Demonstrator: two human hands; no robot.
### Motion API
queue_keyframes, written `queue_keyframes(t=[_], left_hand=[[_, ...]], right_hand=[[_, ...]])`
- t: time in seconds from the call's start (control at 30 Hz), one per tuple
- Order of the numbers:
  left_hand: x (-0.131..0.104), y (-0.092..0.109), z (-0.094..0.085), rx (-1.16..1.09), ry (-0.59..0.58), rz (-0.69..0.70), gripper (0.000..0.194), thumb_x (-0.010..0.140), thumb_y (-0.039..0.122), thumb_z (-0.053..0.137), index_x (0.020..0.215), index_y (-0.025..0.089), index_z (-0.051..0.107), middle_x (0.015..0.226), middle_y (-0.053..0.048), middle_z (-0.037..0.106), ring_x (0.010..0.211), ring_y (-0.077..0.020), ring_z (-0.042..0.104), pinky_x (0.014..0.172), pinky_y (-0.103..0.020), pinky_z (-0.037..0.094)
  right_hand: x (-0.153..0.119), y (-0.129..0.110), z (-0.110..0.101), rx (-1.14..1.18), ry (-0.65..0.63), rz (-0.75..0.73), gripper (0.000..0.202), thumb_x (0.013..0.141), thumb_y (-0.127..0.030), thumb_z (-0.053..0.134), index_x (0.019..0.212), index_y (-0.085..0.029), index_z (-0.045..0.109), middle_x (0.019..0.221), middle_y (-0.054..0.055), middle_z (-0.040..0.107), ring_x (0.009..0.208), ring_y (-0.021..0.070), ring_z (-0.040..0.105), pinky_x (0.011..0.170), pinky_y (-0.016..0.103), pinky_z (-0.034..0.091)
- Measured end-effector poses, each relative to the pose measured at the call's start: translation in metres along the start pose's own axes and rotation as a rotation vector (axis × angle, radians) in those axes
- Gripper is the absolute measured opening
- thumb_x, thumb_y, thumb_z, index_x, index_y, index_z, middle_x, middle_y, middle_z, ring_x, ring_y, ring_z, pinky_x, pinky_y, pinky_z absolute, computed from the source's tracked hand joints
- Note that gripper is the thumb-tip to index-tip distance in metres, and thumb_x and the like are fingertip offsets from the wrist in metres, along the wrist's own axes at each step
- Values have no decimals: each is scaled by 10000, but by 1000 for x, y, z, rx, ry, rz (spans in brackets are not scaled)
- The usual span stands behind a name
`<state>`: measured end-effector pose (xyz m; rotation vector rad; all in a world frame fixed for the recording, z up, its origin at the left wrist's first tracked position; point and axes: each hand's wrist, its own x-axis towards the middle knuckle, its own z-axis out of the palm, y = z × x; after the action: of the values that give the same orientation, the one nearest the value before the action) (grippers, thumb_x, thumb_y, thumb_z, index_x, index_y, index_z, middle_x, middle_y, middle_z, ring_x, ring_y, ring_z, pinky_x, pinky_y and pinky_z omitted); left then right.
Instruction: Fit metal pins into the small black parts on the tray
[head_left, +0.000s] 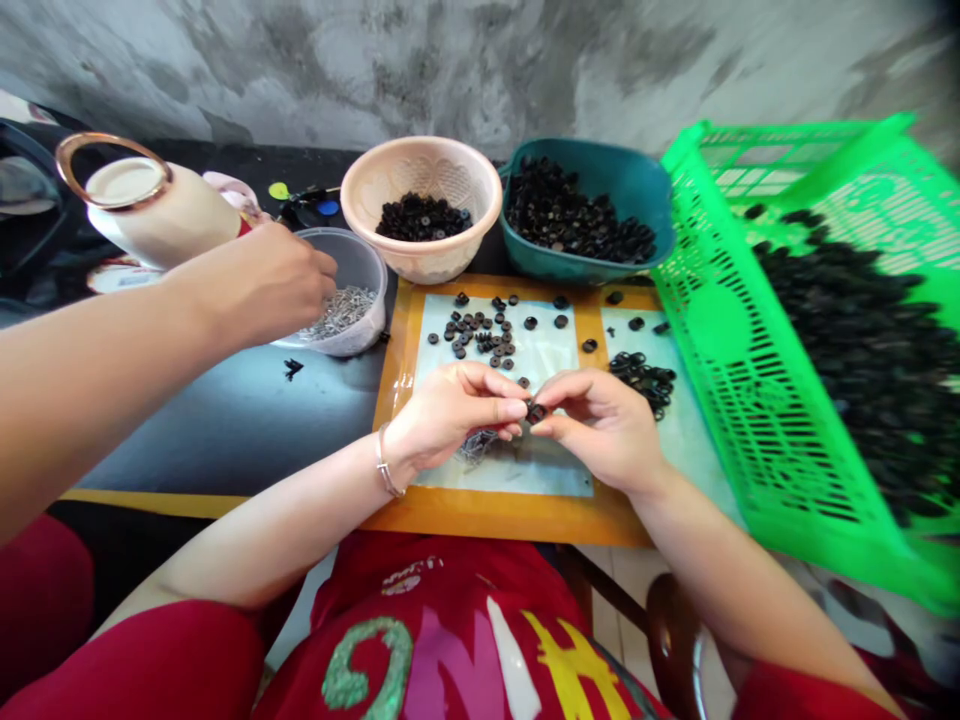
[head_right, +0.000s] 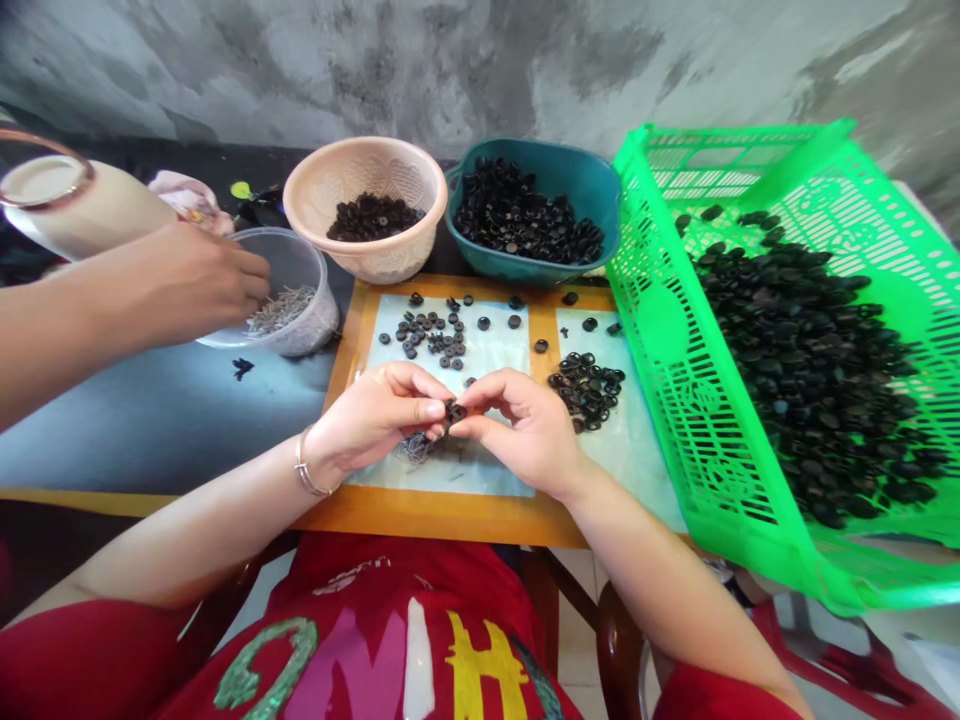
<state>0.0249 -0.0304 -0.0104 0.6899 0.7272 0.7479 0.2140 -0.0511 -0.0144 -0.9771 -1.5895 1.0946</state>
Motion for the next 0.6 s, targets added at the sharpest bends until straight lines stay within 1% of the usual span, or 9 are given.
queue_keyframes(t=[0.17,0.27,0.33,0.4,0.47,0.53,0.6], left_hand=[[1,-2,-1,-42,-15,-13,241,548,248,913,685,128,755,634,-25,709,508,-76,598,530,-203,495],[1,-3,-1,-44,-23,-26,244,546,262,914,680,132,757,630,-21,705,509,-78,601,523,-199,490],[1,-3,-1,-43,-21,-25,245,544,268,915,680,136,760,631,-21,706,513,-81,606,519,-196,485],[1,-3,-1,-42,-20,-16,246,543,276,915,679,141,761,629,-21,706,519,-82,607,523,-196,483],[2,-4,-2,-39,-22,-5,241,550,282,913,663,141,754,620,-18,700,520,-80,603,532,-196,482],[2,-5,-2,-39,-17,-3,239,556,281,910,647,138,742,614,-14,695,516,-77,600,540,-196,485],[2,-6,-3,-49,-9,-3,238,556,269,911,645,135,735,612,-10,696,515,-77,605,548,-198,493]], right_hand=[[-3,5,2,40,-24,-36,183,768,-267,804,862,-219,654,791,-9,680,724,135,658,686,255,553],[-5,6,3,42,-38,-69,208,795,-255,785,954,-237,652,834,-14,688,754,130,667,709,242,555],[-5,7,2,2,-66,-84,282,819,-245,764,1075,-259,645,904,-9,705,787,133,675,735,246,555],[-5,7,0,-86,-107,-117,363,843,-236,739,1186,-282,627,985,2,716,831,143,674,781,268,548],[-3,6,-1,-177,-142,-181,403,862,-227,718,1246,-297,618,1043,11,717,862,154,661,824,293,534],[-1,5,-3,-220,-165,-247,408,877,-227,699,1270,-306,621,1044,14,717,860,159,645,839,310,524],[1,4,-3,-221,-172,-279,397,894,-240,678,1280,-316,626,992,15,712,840,162,632,830,317,523]])
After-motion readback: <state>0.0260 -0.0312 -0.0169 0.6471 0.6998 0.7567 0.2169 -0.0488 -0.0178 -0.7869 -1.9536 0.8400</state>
